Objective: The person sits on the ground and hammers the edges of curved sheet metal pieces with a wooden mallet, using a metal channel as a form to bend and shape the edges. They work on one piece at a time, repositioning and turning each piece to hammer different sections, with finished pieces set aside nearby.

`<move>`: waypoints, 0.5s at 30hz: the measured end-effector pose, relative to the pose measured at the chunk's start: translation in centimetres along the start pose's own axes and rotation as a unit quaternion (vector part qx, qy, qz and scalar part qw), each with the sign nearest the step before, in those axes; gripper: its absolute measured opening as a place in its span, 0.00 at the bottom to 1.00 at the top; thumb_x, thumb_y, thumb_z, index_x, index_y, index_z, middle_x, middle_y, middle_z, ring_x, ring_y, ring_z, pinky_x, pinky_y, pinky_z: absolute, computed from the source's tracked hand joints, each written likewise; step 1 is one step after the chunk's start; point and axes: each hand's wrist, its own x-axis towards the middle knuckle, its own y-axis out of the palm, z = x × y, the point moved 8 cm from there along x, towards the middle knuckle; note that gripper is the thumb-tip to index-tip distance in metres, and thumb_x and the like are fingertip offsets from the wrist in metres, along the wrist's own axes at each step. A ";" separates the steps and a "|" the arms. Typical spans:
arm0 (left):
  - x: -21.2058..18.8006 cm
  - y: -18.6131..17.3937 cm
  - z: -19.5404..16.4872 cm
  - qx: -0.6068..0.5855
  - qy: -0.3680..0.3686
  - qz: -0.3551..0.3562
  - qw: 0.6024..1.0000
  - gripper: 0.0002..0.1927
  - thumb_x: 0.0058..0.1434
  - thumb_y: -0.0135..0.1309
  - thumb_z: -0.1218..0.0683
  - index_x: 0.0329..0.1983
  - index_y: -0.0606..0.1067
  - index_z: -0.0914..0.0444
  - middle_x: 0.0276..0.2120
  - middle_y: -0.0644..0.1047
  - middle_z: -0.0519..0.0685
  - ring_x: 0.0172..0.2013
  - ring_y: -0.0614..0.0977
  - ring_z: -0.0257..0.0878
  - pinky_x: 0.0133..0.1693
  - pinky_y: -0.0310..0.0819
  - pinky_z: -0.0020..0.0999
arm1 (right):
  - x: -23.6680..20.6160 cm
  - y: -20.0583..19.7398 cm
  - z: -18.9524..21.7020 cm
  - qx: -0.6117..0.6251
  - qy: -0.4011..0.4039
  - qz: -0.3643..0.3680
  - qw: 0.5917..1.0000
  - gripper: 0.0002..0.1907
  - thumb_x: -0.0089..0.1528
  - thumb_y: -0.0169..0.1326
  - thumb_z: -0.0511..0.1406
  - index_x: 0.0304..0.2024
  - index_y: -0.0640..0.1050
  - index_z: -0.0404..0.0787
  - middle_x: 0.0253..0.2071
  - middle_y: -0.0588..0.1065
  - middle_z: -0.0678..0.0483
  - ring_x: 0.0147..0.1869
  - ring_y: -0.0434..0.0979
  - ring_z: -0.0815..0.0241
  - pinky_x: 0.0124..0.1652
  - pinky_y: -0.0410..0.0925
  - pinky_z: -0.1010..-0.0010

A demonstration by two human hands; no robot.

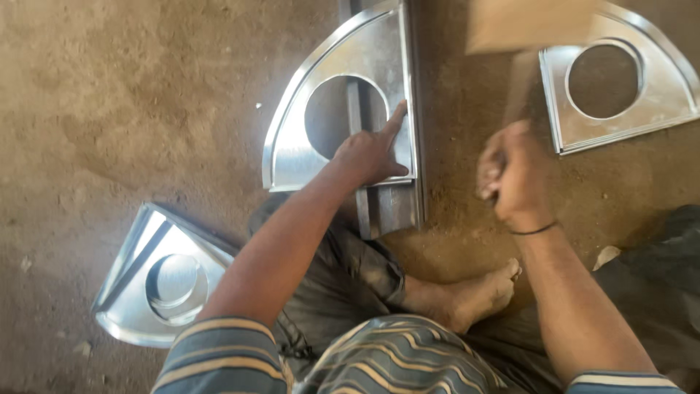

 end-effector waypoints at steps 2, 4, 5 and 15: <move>0.0 -0.3 -0.2 -0.060 0.008 -0.009 0.998 0.64 0.56 0.66 0.39 0.79 0.30 0.46 0.46 0.81 0.65 0.50 0.82 0.62 0.57 0.73 0.51 | 0.4 -0.3 1.8 0.083 -0.099 -0.015 0.992 0.27 0.73 0.42 0.59 0.31 0.66 0.48 0.19 0.60 0.60 0.19 0.60 0.66 0.21 0.59 0.71; 0.0 -0.2 -0.2 -0.064 -0.006 0.001 0.998 0.63 0.56 0.65 0.39 0.79 0.30 0.45 0.47 0.81 0.64 0.50 0.82 0.61 0.56 0.73 0.51 | 1.5 0.2 2.1 0.066 -0.117 0.000 0.991 0.29 0.72 0.41 0.61 0.29 0.64 0.48 0.19 0.60 0.60 0.19 0.61 0.65 0.22 0.61 0.71; 0.1 0.0 0.0 -0.039 -0.026 0.015 0.999 0.64 0.57 0.65 0.38 0.78 0.28 0.44 0.48 0.80 0.66 0.51 0.81 0.62 0.56 0.72 0.52 | 2.2 0.4 1.6 0.011 -0.091 0.016 0.996 0.30 0.71 0.40 0.61 0.28 0.64 0.48 0.19 0.61 0.60 0.19 0.62 0.65 0.21 0.62 0.71; -0.1 -0.1 -0.1 -0.035 -0.024 0.029 0.999 0.63 0.57 0.63 0.38 0.77 0.28 0.44 0.47 0.81 0.63 0.50 0.82 0.59 0.56 0.72 0.51 | 3.3 -0.5 -1.7 -0.103 -0.021 -0.007 0.994 0.25 0.72 0.39 0.58 0.35 0.69 0.48 0.20 0.64 0.63 0.18 0.63 0.70 0.18 0.61 0.73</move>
